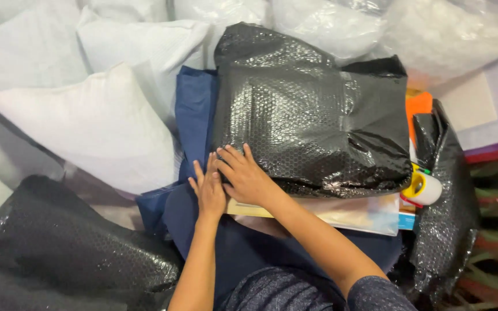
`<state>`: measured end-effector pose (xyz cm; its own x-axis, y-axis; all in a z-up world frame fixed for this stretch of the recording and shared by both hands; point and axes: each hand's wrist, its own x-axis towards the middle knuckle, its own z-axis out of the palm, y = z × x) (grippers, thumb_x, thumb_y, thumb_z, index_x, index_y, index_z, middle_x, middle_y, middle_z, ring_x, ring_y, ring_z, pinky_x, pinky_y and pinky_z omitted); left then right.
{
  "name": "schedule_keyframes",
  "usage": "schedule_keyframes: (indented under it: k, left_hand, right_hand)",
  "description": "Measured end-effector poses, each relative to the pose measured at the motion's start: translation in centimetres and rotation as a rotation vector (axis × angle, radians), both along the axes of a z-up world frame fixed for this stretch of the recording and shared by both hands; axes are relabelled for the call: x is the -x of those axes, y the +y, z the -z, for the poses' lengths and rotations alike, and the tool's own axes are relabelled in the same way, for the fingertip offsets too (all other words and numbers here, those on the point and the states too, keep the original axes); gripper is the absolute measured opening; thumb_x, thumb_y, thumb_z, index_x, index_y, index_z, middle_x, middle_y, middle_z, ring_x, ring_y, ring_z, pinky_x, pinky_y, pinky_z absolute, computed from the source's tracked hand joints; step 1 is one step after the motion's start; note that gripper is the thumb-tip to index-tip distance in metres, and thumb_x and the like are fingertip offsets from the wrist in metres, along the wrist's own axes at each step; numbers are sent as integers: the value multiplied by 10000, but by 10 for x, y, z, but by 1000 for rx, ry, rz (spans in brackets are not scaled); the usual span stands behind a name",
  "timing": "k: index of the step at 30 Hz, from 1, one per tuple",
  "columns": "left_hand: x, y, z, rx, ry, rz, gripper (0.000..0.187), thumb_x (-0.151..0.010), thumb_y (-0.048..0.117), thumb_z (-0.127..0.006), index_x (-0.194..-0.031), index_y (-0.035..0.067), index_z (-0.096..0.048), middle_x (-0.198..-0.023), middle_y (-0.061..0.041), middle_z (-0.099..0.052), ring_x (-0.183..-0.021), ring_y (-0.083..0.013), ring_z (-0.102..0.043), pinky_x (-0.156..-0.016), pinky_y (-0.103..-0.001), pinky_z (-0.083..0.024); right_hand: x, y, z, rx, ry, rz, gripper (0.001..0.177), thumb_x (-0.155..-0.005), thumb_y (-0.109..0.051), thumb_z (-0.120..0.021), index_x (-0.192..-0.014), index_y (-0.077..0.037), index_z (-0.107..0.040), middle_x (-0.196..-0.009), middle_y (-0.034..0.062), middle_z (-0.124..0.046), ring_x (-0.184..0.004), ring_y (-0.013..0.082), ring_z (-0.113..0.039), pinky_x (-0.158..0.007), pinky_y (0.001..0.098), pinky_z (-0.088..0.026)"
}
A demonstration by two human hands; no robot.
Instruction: Wrapping a pillow in black bubble wrap and sealing it inside a plastic shipping bag using a tape dispenser.
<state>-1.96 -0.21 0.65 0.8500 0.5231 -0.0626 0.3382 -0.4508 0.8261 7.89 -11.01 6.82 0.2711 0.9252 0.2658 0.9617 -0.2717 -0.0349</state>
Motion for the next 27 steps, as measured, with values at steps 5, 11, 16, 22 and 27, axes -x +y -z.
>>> schedule_keyframes:
  k: [5, 11, 16, 22, 27]
  left_hand:
    - [2, -3, -7, -237, -29, 2, 649, -1085, 470, -153, -1625, 120, -235, -1692, -132, -217, -1556, -396, -96, -1218, -638, -63]
    - [-8, 1, 8, 27, -81, 4, 692, -1084, 485, -254, -1647, 104, -121, -1663, -208, -240, -1500, -436, -252, -1232, -585, -154]
    - [-19, 6, -12, 132, 97, -67, 720, -1057, 559, -363, -1662, 214, -179, -1625, -203, -336, -1444, -465, -365, -1179, -608, -274]
    - [-23, 12, -15, 103, 195, -37, 732, -1059, 588, -342, -1658, 192, -198, -1611, -246, -344, -1454, -490, -338, -1169, -621, -286]
    - [-10, 2, -27, 134, -80, -113, 688, -1106, 485, -298, -1671, 150, -93, -1687, -237, -153, -1539, -447, -102, -1236, -557, -27]
  right_hand:
    - [0, -11, 0, -228, 166, -23, 653, -790, -200, -677, -1411, -62, -532, -1520, 239, -469, -1445, 408, -442, -1186, 639, -276]
    - [-10, -79, -20, -628, 73, 180, 458, -915, -111, -606, -1369, -63, -583, -1484, 252, -508, -1394, 425, -496, -1187, 546, -341]
    - [-60, -205, -19, -705, -254, 674, 361, -991, -190, -579, -1324, -53, -601, -1473, 242, -489, -1352, 424, -493, -1142, 545, -369]
    - [-103, -301, 36, -370, -173, 1131, 524, -989, -389, -714, -1328, 8, -661, -1341, 302, -574, -1243, 482, -549, -961, 597, -443]
    - [-116, -315, 8, -413, -8, 1304, 428, -1001, -431, -707, -1270, -99, -674, -1267, 161, -586, -1155, 405, -569, -848, 595, -523]
